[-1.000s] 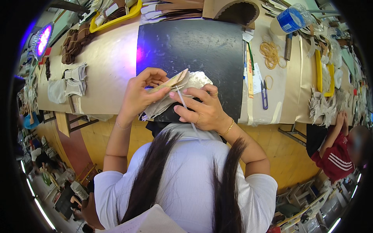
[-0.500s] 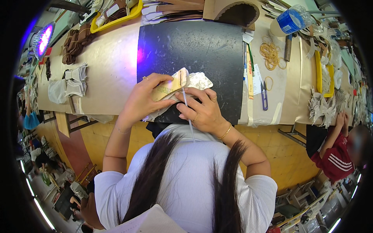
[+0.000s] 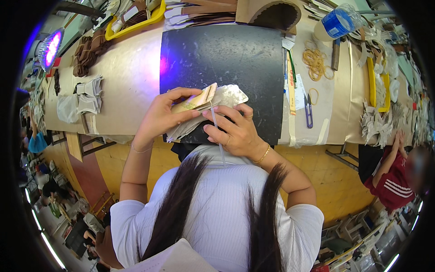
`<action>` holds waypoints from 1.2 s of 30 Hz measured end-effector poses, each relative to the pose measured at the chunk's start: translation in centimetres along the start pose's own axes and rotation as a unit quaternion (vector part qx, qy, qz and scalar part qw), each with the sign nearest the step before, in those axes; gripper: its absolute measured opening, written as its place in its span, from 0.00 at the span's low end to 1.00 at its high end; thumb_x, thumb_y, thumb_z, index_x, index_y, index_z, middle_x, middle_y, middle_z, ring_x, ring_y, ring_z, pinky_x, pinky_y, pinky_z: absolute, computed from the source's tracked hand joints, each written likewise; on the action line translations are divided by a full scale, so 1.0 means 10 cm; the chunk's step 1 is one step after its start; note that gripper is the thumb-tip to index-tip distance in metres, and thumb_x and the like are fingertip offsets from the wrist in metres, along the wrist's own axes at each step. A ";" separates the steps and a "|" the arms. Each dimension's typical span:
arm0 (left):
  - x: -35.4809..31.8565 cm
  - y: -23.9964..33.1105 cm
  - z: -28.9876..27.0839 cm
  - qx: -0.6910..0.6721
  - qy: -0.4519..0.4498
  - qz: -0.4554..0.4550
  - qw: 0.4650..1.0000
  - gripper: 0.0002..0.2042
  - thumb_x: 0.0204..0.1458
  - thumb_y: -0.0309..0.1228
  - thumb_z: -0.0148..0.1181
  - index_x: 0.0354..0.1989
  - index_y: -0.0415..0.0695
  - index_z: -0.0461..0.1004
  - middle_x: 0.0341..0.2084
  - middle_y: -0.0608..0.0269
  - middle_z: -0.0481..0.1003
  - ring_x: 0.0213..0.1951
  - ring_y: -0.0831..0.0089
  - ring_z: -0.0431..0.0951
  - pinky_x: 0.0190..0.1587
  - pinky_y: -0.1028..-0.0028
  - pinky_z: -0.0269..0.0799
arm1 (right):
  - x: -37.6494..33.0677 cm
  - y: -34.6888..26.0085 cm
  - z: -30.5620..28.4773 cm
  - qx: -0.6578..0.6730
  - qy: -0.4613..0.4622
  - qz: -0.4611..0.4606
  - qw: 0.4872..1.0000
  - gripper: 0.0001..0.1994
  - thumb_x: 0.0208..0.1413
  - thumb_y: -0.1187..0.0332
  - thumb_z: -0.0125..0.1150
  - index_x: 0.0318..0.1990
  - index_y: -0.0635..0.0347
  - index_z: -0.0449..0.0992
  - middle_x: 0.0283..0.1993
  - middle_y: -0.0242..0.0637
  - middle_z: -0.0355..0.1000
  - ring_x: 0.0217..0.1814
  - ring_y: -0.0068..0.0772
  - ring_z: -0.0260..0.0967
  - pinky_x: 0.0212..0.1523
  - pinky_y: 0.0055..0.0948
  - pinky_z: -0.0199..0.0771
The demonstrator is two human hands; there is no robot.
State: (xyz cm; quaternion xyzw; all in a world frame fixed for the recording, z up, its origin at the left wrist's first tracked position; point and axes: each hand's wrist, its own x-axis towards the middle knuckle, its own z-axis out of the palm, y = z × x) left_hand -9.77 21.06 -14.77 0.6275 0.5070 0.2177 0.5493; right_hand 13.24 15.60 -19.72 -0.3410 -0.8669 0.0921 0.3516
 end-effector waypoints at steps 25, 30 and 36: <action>0.11 -0.06 -0.38 -0.223 -0.054 -0.073 0.971 0.24 0.48 0.21 0.69 0.55 0.38 0.70 0.42 0.62 0.76 0.44 0.78 0.76 0.51 0.77 0.73 | -0.01 -0.05 0.03 0.012 -0.051 0.020 0.998 0.14 0.49 0.63 0.69 0.44 0.46 0.74 0.53 0.31 0.77 0.64 0.33 0.71 0.60 0.42 0.55; 0.02 -0.08 -0.75 -0.244 0.028 -0.046 0.968 0.26 0.47 0.22 0.71 0.56 0.40 0.69 0.40 0.62 0.76 0.43 0.77 0.77 0.48 0.76 0.75 | -0.05 -0.03 0.07 0.030 -0.045 0.034 0.998 0.15 0.50 0.64 0.69 0.44 0.47 0.74 0.55 0.32 0.77 0.65 0.34 0.70 0.61 0.43 0.53; -0.14 -0.36 -1.34 -0.103 0.187 0.002 0.977 0.24 0.48 0.23 0.70 0.55 0.41 0.70 0.43 0.59 0.77 0.45 0.77 0.78 0.48 0.77 0.75 | -0.04 -0.03 0.05 0.040 -0.044 0.045 0.997 0.15 0.49 0.65 0.69 0.45 0.48 0.74 0.56 0.32 0.76 0.65 0.34 0.70 0.62 0.44 0.53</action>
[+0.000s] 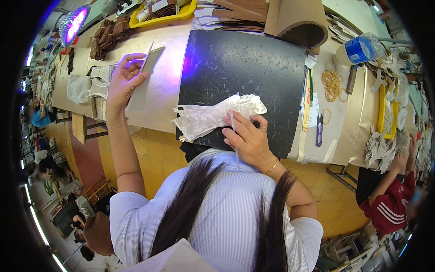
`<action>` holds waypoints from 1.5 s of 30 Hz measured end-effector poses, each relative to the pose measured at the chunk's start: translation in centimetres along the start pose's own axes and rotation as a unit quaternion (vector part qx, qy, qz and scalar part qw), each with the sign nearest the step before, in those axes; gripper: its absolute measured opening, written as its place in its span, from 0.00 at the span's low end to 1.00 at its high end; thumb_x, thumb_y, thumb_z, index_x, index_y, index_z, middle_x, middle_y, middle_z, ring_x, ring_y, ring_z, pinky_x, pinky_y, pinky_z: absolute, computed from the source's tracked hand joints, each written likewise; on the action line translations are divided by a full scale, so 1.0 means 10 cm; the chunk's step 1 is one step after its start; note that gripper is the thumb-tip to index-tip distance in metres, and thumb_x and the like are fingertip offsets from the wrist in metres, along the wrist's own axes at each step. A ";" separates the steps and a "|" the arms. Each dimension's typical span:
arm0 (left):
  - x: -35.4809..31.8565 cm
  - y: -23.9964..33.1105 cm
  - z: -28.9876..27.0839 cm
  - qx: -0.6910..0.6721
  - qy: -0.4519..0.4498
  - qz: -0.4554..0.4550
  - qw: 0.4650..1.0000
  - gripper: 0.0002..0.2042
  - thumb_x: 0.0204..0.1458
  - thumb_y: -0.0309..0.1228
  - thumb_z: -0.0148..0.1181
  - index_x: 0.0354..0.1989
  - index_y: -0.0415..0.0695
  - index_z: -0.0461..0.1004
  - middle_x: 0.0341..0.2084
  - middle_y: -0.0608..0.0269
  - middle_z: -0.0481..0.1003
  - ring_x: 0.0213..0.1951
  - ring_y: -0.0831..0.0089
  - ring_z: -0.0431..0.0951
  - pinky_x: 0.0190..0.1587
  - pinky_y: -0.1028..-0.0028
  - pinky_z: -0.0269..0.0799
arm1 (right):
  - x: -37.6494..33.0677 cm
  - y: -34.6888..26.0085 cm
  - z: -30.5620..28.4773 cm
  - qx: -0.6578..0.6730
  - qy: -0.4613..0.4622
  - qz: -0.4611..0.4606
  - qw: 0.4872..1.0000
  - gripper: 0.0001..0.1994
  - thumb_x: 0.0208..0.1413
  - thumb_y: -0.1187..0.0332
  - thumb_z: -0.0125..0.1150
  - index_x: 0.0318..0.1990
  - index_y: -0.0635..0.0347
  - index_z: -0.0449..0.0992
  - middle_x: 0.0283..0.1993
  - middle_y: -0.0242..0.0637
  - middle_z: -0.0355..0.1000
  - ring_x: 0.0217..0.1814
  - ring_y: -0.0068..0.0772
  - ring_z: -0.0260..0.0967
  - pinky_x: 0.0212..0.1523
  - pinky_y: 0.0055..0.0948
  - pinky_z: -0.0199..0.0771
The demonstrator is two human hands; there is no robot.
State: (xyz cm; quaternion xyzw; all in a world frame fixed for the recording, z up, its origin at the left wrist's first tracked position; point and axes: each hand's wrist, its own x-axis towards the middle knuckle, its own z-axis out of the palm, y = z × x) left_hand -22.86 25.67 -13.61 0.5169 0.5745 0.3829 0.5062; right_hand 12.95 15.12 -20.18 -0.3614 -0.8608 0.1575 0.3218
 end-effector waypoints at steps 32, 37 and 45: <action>-0.85 -0.10 1.66 0.335 0.022 0.226 0.914 0.15 0.43 0.29 0.74 0.41 0.42 0.84 0.43 0.59 0.78 0.45 0.59 0.74 0.48 0.62 0.69 | 0.16 0.03 -0.21 0.195 0.141 0.201 0.950 0.15 0.71 0.60 0.48 0.51 0.63 0.75 0.47 0.44 0.74 0.51 0.40 0.71 0.52 0.33 0.73; -0.83 -0.14 1.65 0.342 0.014 0.229 0.911 0.13 0.45 0.29 0.72 0.41 0.44 0.85 0.46 0.61 0.79 0.46 0.61 0.73 0.50 0.64 0.65 | 0.17 0.02 -0.23 0.177 0.128 0.195 0.956 0.16 0.72 0.60 0.47 0.51 0.63 0.75 0.47 0.45 0.74 0.52 0.40 0.71 0.53 0.33 0.74; -0.79 -0.18 1.62 0.347 0.003 0.250 0.904 0.10 0.47 0.31 0.71 0.39 0.46 0.85 0.44 0.64 0.79 0.46 0.63 0.72 0.49 0.63 0.63 | 0.15 0.03 -0.21 0.198 0.134 0.206 0.949 0.16 0.72 0.61 0.47 0.53 0.65 0.74 0.47 0.45 0.73 0.48 0.39 0.74 0.51 0.33 0.75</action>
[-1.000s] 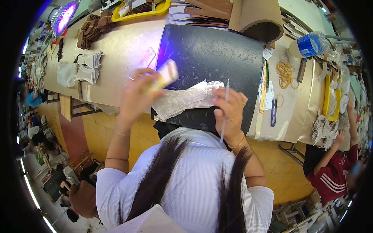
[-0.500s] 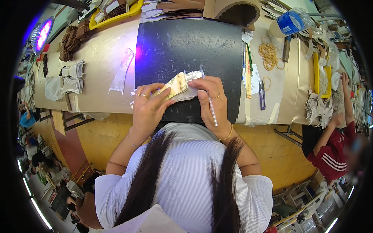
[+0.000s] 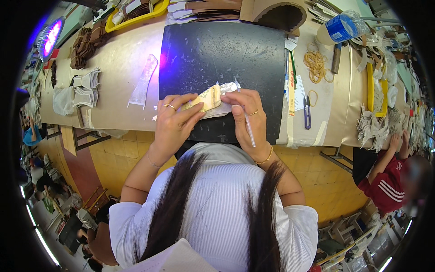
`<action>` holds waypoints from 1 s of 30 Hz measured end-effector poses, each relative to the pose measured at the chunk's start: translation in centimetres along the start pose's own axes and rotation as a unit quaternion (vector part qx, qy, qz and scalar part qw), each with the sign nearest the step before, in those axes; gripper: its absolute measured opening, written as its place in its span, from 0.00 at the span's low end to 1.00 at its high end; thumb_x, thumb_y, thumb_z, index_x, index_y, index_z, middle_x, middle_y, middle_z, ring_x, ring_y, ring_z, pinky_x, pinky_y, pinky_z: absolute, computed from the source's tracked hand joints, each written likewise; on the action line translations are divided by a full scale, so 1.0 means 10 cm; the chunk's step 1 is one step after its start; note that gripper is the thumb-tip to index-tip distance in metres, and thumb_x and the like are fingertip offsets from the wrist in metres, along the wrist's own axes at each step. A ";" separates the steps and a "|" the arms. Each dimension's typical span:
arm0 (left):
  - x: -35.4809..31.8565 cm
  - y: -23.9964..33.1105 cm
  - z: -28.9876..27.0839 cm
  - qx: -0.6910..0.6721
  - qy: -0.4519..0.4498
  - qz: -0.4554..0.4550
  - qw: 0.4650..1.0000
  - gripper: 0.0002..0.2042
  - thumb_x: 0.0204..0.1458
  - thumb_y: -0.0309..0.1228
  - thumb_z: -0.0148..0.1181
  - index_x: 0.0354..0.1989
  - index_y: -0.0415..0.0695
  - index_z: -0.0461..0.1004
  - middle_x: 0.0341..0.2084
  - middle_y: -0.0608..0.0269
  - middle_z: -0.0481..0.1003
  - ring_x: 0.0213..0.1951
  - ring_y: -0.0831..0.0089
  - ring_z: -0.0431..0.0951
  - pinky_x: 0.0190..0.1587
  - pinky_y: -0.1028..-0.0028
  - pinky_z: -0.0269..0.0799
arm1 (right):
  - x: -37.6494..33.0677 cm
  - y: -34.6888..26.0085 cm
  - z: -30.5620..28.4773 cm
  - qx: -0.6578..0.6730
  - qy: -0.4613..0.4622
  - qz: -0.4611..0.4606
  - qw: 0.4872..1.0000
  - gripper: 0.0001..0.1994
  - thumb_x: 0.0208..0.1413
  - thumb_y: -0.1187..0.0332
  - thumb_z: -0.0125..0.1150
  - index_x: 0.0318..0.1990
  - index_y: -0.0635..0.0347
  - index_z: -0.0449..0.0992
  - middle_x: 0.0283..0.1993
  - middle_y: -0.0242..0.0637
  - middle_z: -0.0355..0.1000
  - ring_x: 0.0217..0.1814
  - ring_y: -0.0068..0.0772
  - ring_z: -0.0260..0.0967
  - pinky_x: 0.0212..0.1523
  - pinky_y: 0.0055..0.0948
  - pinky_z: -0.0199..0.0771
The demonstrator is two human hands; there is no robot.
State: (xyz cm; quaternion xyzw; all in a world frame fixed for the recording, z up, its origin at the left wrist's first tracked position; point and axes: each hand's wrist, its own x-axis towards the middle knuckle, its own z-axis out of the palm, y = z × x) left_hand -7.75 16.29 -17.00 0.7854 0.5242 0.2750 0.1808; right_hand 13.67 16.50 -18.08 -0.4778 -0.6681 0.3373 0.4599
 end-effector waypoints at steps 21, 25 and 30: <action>0.02 0.07 0.00 0.033 -0.007 0.022 0.999 0.10 0.49 0.28 0.68 0.41 0.49 0.84 0.44 0.62 0.78 0.45 0.63 0.73 0.44 0.64 0.63 | 0.35 -0.17 0.18 -0.232 -0.035 -0.075 0.969 0.06 0.58 0.68 0.65 0.34 0.58 0.75 0.31 0.34 0.76 0.30 0.38 0.73 0.35 0.34 0.70; 0.01 0.06 0.02 0.045 -0.002 0.028 0.999 0.10 0.49 0.28 0.67 0.41 0.48 0.84 0.44 0.62 0.78 0.45 0.63 0.73 0.44 0.64 0.63 | 0.37 -0.17 0.19 -0.248 -0.062 -0.119 0.959 0.06 0.58 0.68 0.66 0.33 0.57 0.75 0.30 0.34 0.76 0.31 0.38 0.73 0.36 0.34 0.69; 0.01 0.04 0.02 0.049 -0.008 0.030 0.998 0.10 0.49 0.28 0.68 0.41 0.48 0.83 0.44 0.63 0.77 0.45 0.63 0.73 0.45 0.64 0.63 | 0.28 -0.31 0.12 -0.279 -0.118 -0.094 0.948 0.06 0.59 0.67 0.64 0.34 0.57 0.76 0.30 0.33 0.76 0.33 0.39 0.74 0.38 0.36 0.70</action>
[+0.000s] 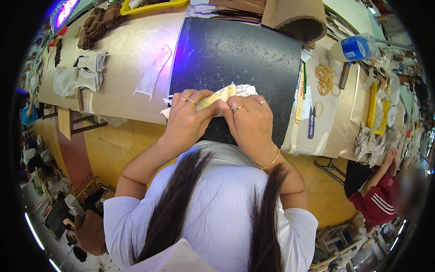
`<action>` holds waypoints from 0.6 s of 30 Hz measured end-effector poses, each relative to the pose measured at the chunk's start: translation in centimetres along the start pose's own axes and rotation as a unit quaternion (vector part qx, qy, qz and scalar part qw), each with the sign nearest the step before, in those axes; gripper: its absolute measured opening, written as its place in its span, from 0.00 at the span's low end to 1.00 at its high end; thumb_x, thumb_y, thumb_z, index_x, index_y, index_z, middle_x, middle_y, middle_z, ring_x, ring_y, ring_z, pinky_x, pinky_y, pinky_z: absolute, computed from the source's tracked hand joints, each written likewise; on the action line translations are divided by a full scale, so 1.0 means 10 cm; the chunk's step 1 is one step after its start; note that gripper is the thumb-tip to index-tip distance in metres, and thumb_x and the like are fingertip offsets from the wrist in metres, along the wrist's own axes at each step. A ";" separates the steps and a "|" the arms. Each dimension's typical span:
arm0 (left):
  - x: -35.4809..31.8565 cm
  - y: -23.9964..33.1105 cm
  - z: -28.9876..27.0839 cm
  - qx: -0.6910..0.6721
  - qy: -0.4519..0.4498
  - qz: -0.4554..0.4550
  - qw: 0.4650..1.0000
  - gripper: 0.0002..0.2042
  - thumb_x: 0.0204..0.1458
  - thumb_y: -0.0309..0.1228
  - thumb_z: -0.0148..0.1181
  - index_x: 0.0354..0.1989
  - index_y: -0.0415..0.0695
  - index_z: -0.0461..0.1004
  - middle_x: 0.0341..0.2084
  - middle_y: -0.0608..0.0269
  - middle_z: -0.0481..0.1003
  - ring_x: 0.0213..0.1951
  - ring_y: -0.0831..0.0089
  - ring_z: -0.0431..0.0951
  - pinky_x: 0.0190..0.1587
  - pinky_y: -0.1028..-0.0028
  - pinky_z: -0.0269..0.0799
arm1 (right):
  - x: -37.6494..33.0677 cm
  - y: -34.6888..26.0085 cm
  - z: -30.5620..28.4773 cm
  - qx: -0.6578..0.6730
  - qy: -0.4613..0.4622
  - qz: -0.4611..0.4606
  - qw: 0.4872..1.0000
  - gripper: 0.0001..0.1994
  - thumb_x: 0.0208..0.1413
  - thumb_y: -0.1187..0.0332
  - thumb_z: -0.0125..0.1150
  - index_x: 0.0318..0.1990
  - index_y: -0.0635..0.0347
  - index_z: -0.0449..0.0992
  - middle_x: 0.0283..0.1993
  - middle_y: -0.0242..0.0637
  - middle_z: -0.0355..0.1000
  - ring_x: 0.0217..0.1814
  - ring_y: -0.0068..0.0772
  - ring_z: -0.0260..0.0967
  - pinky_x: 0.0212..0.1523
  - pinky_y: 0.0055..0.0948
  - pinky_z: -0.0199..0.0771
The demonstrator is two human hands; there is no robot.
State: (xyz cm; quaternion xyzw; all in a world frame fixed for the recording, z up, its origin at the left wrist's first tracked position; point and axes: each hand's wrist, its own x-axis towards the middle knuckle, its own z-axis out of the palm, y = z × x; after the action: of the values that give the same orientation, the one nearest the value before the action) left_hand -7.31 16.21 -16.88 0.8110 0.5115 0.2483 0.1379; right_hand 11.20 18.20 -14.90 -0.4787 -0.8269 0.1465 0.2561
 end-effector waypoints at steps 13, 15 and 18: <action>0.08 -0.24 -0.16 -0.219 0.051 -0.105 0.969 0.15 0.43 0.23 0.73 0.42 0.42 0.80 0.42 0.61 0.77 0.45 0.65 0.77 0.48 0.67 0.74 | -0.31 0.20 0.12 0.197 0.117 0.054 0.972 0.13 0.70 0.62 0.51 0.49 0.60 0.77 0.44 0.46 0.73 0.40 0.43 0.73 0.40 0.31 0.74; 0.05 -0.37 -0.29 -0.252 0.078 -0.157 0.952 0.15 0.46 0.22 0.72 0.43 0.40 0.80 0.43 0.60 0.76 0.46 0.71 0.77 0.47 0.72 0.75 | -0.34 0.18 0.12 0.205 0.114 0.065 0.970 0.14 0.70 0.61 0.51 0.50 0.60 0.77 0.44 0.46 0.73 0.41 0.43 0.73 0.40 0.31 0.74; 0.05 -0.71 -0.50 -0.200 0.157 -0.200 0.946 0.13 0.46 0.26 0.72 0.41 0.42 0.81 0.40 0.58 0.79 0.42 0.64 0.80 0.46 0.69 0.75 | -0.36 0.18 0.16 0.216 0.119 0.071 0.966 0.14 0.70 0.59 0.50 0.51 0.59 0.76 0.45 0.45 0.73 0.42 0.42 0.73 0.41 0.32 0.74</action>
State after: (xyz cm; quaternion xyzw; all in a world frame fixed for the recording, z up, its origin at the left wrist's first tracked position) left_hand -15.25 19.67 -15.93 0.5985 0.6181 0.4369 0.2625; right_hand 13.08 15.99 -18.09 -0.4835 -0.7029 0.2820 0.4388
